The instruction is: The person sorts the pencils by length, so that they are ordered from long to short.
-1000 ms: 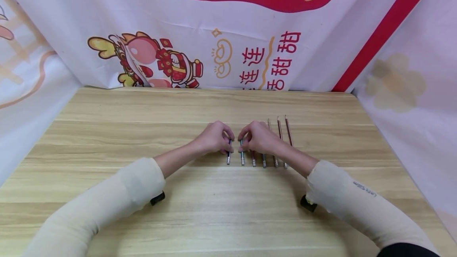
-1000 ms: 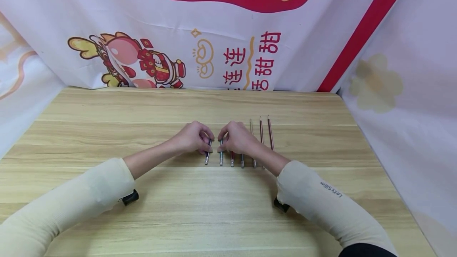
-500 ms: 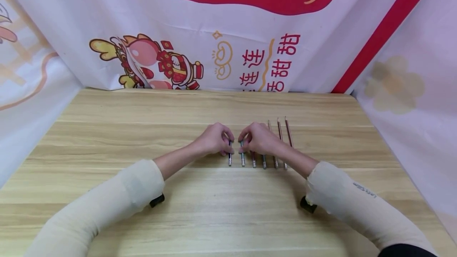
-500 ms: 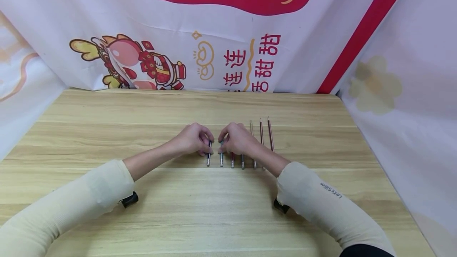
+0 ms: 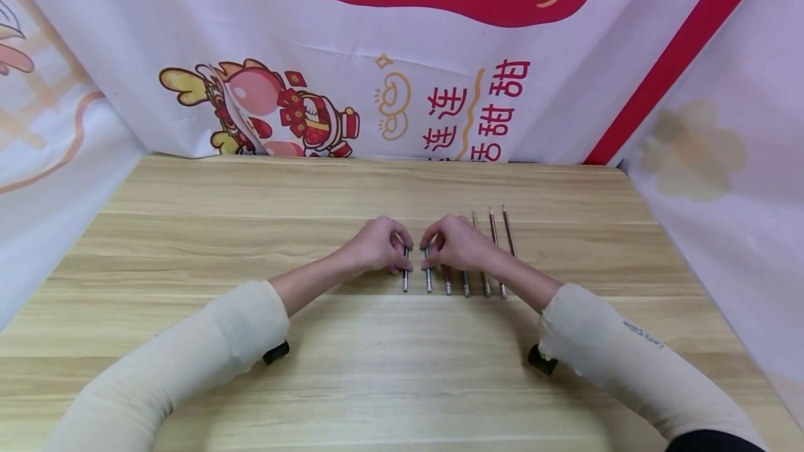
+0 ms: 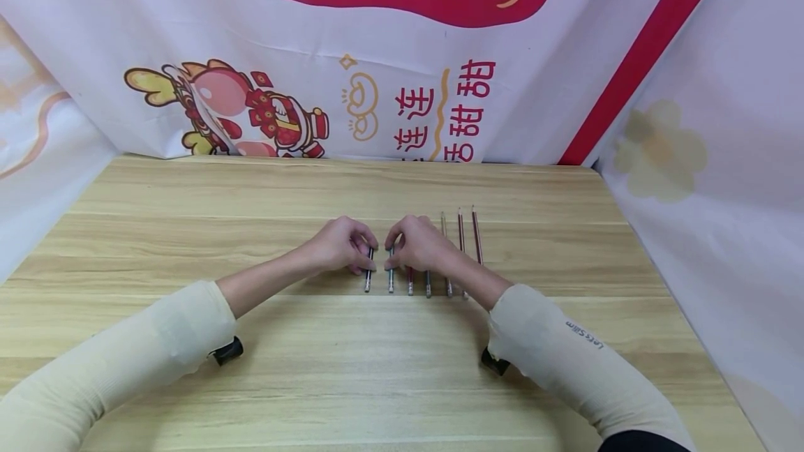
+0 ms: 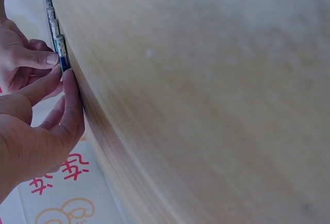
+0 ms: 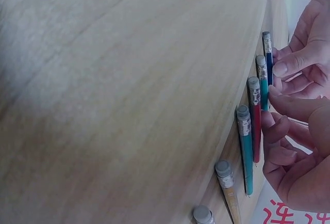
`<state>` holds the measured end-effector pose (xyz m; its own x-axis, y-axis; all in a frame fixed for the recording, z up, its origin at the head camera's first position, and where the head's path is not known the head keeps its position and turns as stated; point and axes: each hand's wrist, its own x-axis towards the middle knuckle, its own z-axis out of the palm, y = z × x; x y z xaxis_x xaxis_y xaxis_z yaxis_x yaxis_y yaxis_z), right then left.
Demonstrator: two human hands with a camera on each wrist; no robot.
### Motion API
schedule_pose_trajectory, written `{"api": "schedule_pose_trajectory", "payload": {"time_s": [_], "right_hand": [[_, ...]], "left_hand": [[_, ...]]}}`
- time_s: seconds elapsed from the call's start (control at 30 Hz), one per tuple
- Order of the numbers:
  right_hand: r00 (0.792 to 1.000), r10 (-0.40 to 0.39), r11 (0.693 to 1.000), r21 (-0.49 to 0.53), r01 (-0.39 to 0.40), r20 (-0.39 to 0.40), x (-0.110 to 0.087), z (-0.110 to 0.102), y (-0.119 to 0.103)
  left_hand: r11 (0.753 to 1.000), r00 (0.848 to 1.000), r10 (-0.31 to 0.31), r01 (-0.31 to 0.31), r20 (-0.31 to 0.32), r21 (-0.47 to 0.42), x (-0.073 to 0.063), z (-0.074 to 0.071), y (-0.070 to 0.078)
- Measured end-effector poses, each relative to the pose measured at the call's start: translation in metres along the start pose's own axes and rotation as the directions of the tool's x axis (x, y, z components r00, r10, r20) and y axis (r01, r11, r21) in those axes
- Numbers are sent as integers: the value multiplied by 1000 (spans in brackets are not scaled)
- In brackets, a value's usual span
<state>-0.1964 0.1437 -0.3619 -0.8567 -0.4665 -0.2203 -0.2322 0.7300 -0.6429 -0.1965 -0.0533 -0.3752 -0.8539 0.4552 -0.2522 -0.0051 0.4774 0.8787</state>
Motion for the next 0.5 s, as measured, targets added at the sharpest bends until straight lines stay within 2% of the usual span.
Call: {"api": "schedule_pose_trajectory", "payload": {"time_s": [0.3,0.4,0.5], "right_hand": [[999,-27,999,32,28,-24,-7,-11,2],[997,-40,999,25,41,-69,-16,-19,6],[991,-54,999,-1,55,-122,-28,-27,14]], "left_hand": [[1000,1000,23,-23,3,-5,-2,-4,-3],[999,999,33,-32,-5,12,-8,-11,-3],[996,998,57,-54,-29,77,-17,-23,-5]]}}
